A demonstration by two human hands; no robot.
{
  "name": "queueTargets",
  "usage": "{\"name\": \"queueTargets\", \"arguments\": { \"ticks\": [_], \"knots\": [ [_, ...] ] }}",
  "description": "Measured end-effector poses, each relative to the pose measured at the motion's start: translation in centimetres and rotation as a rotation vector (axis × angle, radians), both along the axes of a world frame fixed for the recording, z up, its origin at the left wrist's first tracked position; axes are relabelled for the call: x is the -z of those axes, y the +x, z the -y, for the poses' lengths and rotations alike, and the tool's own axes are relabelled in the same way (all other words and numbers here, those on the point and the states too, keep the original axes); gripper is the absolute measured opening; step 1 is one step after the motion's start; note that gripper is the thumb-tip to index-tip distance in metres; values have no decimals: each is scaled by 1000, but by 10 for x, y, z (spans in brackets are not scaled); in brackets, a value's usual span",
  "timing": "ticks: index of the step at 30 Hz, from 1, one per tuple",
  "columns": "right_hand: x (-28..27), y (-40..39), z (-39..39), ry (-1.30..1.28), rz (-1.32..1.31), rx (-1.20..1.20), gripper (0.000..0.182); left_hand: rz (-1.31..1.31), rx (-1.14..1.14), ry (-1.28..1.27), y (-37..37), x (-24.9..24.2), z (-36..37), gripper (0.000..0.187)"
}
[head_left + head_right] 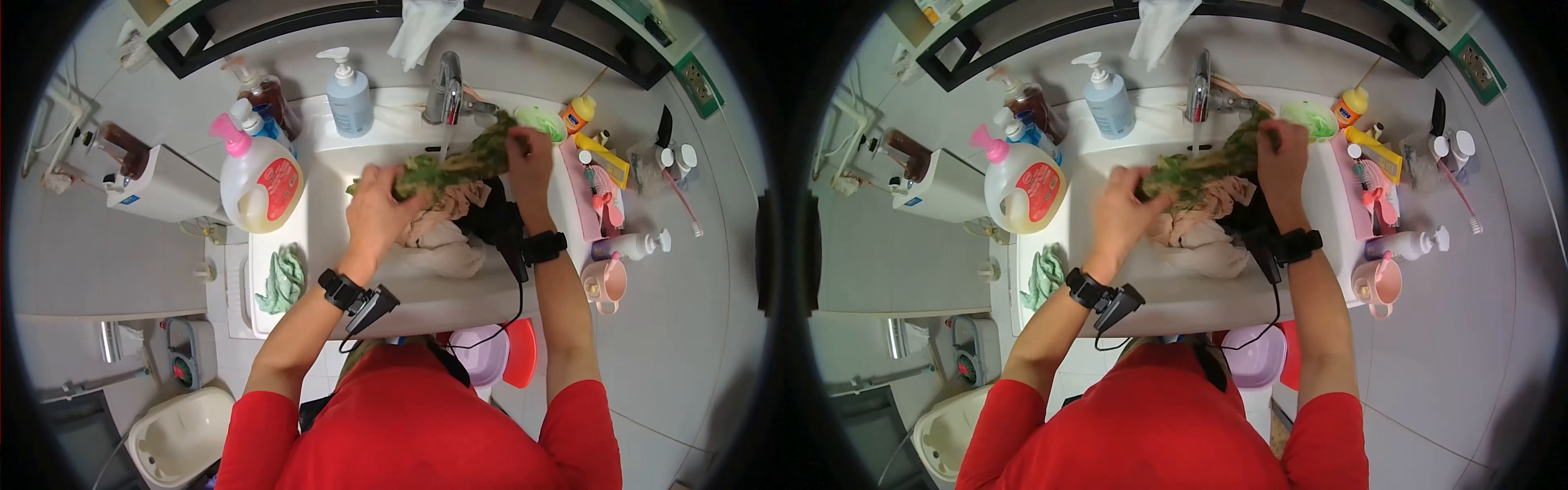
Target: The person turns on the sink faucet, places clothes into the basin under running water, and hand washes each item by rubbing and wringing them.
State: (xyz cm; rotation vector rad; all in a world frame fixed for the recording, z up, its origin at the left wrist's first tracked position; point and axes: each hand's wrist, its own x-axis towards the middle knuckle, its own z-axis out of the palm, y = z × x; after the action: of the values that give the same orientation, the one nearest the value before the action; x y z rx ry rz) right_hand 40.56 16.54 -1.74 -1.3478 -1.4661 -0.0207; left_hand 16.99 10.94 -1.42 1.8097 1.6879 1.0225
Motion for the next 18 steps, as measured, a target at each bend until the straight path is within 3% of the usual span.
{"name": "queueTargets", "arguments": {
  "ticks": [1,2,4,6,8,9,10,12,14,16,18],
  "knots": [
    [25,14,1,-241,250,22,23,-108,98,-123,1,9,3,41],
    [42,15,8,-245,250,24,23,-108,101,-127,0,22,3,41],
    [63,10,23,-574,633,-80,42,-159,66,-255,-6,54,-7,42],
    [70,-10,31,-751,476,-422,60,-88,66,-308,-8,90,-28,43],
    [99,-30,31,-820,472,-451,67,157,108,-324,-8,132,-51,45],
    [104,-38,31,-881,470,-477,75,155,109,-325,-2,123,-51,45],
    [107,-40,32,-881,468,-478,75,265,56,-454,7,115,-49,43],
    [99,-47,34,-869,744,-301,65,371,-2,-579,8,119,-47,42],
    [108,-34,31,-854,710,-332,55,-8,60,-482,4,147,-44,34],
    [108,-17,27,-837,680,-358,45,51,24,-504,-8,139,-44,24],
    [89,-9,27,-723,698,-307,27,404,-132,-548,-21,123,-45,25]
  ]
}}
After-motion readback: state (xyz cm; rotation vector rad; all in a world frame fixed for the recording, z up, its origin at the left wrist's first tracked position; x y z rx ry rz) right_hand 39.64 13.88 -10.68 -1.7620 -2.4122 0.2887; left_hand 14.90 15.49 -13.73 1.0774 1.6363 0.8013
